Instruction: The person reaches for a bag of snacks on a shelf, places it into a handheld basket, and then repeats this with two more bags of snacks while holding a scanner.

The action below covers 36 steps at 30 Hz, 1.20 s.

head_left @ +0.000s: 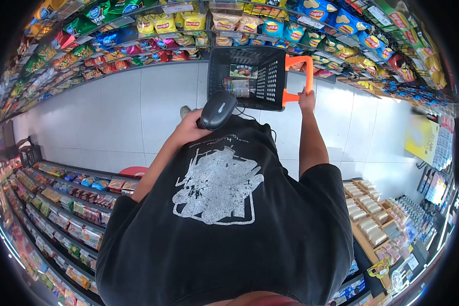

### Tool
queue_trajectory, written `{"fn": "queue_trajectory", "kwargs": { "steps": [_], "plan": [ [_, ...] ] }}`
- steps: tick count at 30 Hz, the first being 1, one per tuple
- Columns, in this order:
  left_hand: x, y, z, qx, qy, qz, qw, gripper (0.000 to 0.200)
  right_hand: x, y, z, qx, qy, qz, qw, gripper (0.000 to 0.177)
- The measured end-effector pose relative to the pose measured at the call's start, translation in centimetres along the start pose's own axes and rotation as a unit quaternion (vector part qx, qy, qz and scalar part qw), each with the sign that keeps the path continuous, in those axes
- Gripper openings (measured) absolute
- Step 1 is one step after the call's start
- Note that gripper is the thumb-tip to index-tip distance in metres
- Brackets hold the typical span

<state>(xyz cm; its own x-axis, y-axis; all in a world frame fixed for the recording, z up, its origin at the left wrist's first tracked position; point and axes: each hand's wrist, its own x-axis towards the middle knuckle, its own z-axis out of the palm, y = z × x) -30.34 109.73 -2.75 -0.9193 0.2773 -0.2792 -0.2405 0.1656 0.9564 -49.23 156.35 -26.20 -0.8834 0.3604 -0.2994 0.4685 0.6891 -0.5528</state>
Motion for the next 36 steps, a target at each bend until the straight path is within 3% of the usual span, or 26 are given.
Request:
{"fn": "queue_trajectory", "kwargs": {
  "steps": [8, 12, 16, 18, 26, 29, 32, 36],
  "plan": [
    [-0.1, 0.7, 0.6, 0.013, 0.001, 0.009, 1.000, 0.034, -4.6, -4.2, 2.6, 0.051, 0.011, -0.055, 0.997, 0.030],
    [0.0, 1.2, 1.5, -0.001, 0.014, -0.009, 1.000, 0.028, -6.6, -6.2, 3.6, -0.011, 0.017, -0.050, 0.999, 0.029],
    [0.2, 0.7, 1.6, -0.001, -0.004, -0.012, 1.000, 0.028, -7.2, -6.9, 5.3, 0.020, -0.004, -0.050, 0.999, 0.032],
    [0.1, 0.3, 1.9, 0.004, 0.019, 0.001, 1.000, 0.028, -7.6, -7.3, 5.7, -0.058, 0.012, -0.058, 0.997, 0.032],
    [-0.4, 1.1, 2.6, -0.005, 0.059, -0.011, 0.998, 0.028, -7.4, -7.2, 4.9, -0.006, -0.053, -0.088, 0.995, 0.035],
    [-0.5, 0.4, 2.2, 0.021, 0.078, 0.031, 0.996, 0.025, -8.2, -9.0, 4.4, -0.065, 0.082, -0.155, 0.982, 0.028],
    [-0.8, 0.6, 2.4, 0.004, 0.092, -0.001, 0.996, 0.023, -7.6, -14.4, 1.1, -0.096, 0.156, -0.265, 0.947, 0.030],
    [-0.8, 0.3, 2.0, -0.005, 0.094, -0.026, 0.995, 0.022, -3.5, -25.0, -2.5, 0.000, 0.187, -0.492, 0.850, 0.026]
  ]
}}
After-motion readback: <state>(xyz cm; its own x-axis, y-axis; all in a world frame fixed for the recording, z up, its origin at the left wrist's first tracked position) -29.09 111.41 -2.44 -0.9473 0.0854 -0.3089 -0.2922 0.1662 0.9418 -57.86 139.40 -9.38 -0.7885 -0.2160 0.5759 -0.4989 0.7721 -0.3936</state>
